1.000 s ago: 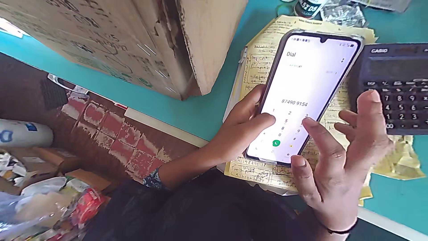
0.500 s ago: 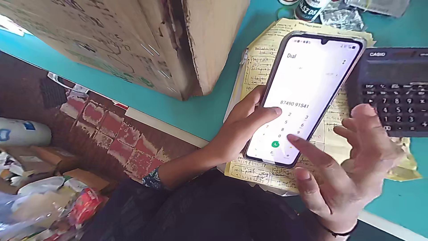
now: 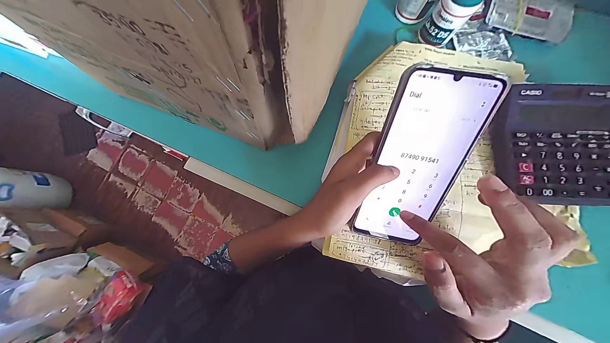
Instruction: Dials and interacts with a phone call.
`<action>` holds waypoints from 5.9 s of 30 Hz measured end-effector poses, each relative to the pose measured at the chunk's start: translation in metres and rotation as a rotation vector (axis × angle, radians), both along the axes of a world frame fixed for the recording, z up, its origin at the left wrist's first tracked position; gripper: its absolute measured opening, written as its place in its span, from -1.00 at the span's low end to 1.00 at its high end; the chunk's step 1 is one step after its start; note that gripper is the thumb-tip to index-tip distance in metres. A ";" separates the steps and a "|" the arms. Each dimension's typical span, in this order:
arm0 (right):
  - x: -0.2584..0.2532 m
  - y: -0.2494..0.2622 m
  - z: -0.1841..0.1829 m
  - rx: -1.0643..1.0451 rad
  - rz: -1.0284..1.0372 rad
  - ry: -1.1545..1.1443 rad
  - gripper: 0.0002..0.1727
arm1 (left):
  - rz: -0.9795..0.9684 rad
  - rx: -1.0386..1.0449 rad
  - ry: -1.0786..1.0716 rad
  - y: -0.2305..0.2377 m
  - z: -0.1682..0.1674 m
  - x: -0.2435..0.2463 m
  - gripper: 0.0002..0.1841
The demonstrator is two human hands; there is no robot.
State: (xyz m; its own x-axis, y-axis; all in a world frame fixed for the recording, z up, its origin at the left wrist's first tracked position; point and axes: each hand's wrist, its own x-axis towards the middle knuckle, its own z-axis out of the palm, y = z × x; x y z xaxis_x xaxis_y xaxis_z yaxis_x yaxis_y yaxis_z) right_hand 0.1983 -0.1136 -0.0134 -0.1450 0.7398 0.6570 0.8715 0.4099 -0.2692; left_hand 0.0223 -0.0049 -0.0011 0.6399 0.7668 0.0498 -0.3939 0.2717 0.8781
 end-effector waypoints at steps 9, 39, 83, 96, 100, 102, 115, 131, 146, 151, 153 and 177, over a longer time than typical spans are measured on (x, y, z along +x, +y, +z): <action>-0.001 0.002 0.000 -0.048 0.022 -0.047 -0.50 | 0.005 -0.001 0.028 0.000 0.000 0.000 -0.59; 0.013 -0.004 0.000 0.282 -0.213 0.526 -0.62 | 0.114 -0.278 -0.252 -0.003 -0.002 -0.005 -0.59; 0.008 -0.001 -0.003 0.279 -0.322 0.477 -0.62 | 0.056 -0.291 -0.227 0.002 -0.006 -0.010 -0.56; 0.011 -0.002 -0.001 0.239 -0.262 0.496 -0.59 | 0.096 -0.091 -0.101 -0.004 -0.010 -0.007 -0.55; 0.011 -0.001 -0.001 0.246 -0.271 0.496 -0.58 | 0.095 -0.071 -0.067 -0.004 -0.008 -0.007 -0.56; 0.012 -0.001 -0.001 0.244 -0.273 0.494 -0.58 | 0.091 -0.072 -0.052 -0.003 -0.007 -0.007 -0.55; 0.009 -0.003 -0.002 0.235 -0.294 0.542 -0.60 | 0.082 -0.115 -0.016 0.000 -0.002 -0.008 -0.52; 0.010 -0.003 -0.005 0.236 -0.280 0.543 -0.62 | -0.011 -0.285 -0.187 0.005 -0.004 -0.009 -0.57; 0.011 -0.003 -0.006 0.229 -0.283 0.538 -0.62 | -0.001 -0.305 -0.211 0.005 -0.003 -0.008 -0.58; 0.011 -0.003 -0.006 0.227 -0.274 0.552 -0.63 | 0.009 -0.306 -0.180 0.005 -0.003 -0.009 -0.56; 0.010 -0.002 -0.005 0.230 -0.277 0.557 -0.63 | 0.018 -0.309 -0.160 0.004 -0.002 -0.009 -0.57; 0.003 0.000 0.000 0.282 -0.301 0.607 -0.80 | 0.023 -0.268 -0.182 0.003 -0.003 -0.007 -0.57</action>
State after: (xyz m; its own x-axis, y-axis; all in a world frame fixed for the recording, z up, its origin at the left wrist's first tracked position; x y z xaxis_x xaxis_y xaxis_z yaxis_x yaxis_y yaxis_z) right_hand 0.2009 -0.1133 -0.0132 0.4884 0.4813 0.7279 0.6879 0.3009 -0.6605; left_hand 0.0154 -0.0017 -0.0037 0.6212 0.7824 -0.0436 -0.5470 0.4728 0.6909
